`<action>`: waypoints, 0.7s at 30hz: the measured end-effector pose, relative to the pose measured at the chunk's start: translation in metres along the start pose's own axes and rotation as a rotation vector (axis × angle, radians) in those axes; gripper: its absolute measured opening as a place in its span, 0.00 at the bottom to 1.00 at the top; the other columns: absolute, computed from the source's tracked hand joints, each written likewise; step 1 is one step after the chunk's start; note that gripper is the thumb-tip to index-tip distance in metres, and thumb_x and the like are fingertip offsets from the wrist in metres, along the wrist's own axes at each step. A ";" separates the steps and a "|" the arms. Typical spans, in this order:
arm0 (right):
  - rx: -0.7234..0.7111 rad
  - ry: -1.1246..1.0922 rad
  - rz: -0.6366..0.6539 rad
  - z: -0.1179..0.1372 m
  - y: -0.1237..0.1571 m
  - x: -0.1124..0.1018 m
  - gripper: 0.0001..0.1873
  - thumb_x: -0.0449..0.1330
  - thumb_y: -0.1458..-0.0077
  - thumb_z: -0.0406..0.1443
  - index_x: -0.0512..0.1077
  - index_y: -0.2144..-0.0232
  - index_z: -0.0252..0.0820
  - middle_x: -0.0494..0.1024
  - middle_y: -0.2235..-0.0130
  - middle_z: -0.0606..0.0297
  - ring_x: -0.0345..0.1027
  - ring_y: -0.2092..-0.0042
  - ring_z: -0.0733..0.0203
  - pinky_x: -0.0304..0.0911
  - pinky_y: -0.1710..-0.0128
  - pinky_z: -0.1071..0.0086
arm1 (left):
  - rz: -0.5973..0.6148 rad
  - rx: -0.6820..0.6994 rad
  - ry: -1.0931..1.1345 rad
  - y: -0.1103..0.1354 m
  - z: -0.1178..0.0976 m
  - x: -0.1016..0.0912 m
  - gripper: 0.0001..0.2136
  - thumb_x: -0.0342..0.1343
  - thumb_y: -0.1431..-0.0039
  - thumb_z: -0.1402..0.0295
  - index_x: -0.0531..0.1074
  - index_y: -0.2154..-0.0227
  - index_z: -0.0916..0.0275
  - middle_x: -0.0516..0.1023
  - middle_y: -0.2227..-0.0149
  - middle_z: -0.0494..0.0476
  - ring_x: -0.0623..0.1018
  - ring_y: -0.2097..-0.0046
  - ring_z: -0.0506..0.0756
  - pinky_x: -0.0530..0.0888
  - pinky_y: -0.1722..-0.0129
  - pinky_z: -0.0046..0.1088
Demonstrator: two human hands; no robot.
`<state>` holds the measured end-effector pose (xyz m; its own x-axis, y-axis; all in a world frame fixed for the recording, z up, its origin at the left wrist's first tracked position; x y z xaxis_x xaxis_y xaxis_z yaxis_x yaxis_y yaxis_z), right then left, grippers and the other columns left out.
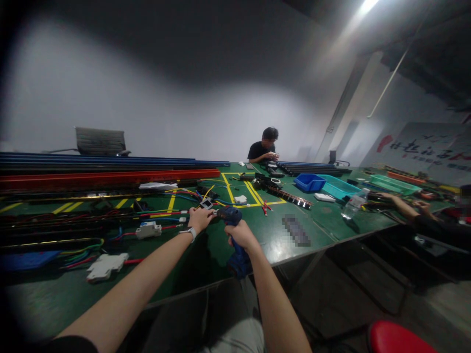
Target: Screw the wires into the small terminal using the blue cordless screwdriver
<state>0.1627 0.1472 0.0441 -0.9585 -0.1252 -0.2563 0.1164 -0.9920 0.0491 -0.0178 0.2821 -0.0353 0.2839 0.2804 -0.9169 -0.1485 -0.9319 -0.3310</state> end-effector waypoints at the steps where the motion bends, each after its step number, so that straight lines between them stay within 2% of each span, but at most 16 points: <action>1: 0.001 -0.002 0.003 0.000 0.000 0.000 0.05 0.58 0.58 0.32 0.63 0.77 0.42 0.61 0.86 0.76 0.59 0.86 0.67 0.50 0.85 0.75 | -0.003 0.000 -0.006 0.000 0.000 0.000 0.18 0.44 0.35 0.50 0.77 0.57 0.46 0.81 0.59 0.60 0.73 0.53 0.63 0.51 0.49 0.47; 12: 0.033 0.022 -0.001 0.001 0.002 0.000 0.04 0.58 0.58 0.33 0.63 0.78 0.42 0.61 0.87 0.74 0.60 0.85 0.67 0.51 0.84 0.75 | -0.026 0.008 -0.010 0.000 0.000 0.001 0.18 0.44 0.35 0.49 0.77 0.56 0.45 0.81 0.59 0.59 0.73 0.53 0.63 0.51 0.48 0.47; 21: 0.018 0.003 0.007 -0.002 -0.002 -0.001 0.04 0.57 0.59 0.32 0.63 0.79 0.42 0.60 0.87 0.75 0.60 0.85 0.66 0.52 0.84 0.74 | 0.004 0.005 -0.013 -0.001 0.000 0.000 0.18 0.43 0.35 0.49 0.77 0.58 0.45 0.81 0.59 0.59 0.73 0.52 0.63 0.52 0.48 0.47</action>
<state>0.1640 0.1488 0.0421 -0.9568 -0.1320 -0.2590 0.1183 -0.9906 0.0681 -0.0179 0.2828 -0.0355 0.2711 0.2792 -0.9212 -0.1545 -0.9320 -0.3280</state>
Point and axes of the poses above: each hand's wrist, its own y-axis away from the middle knuckle, its own x-axis out of the palm, z = x × y, the point moved 5 cm from there along -y, towards the middle knuckle
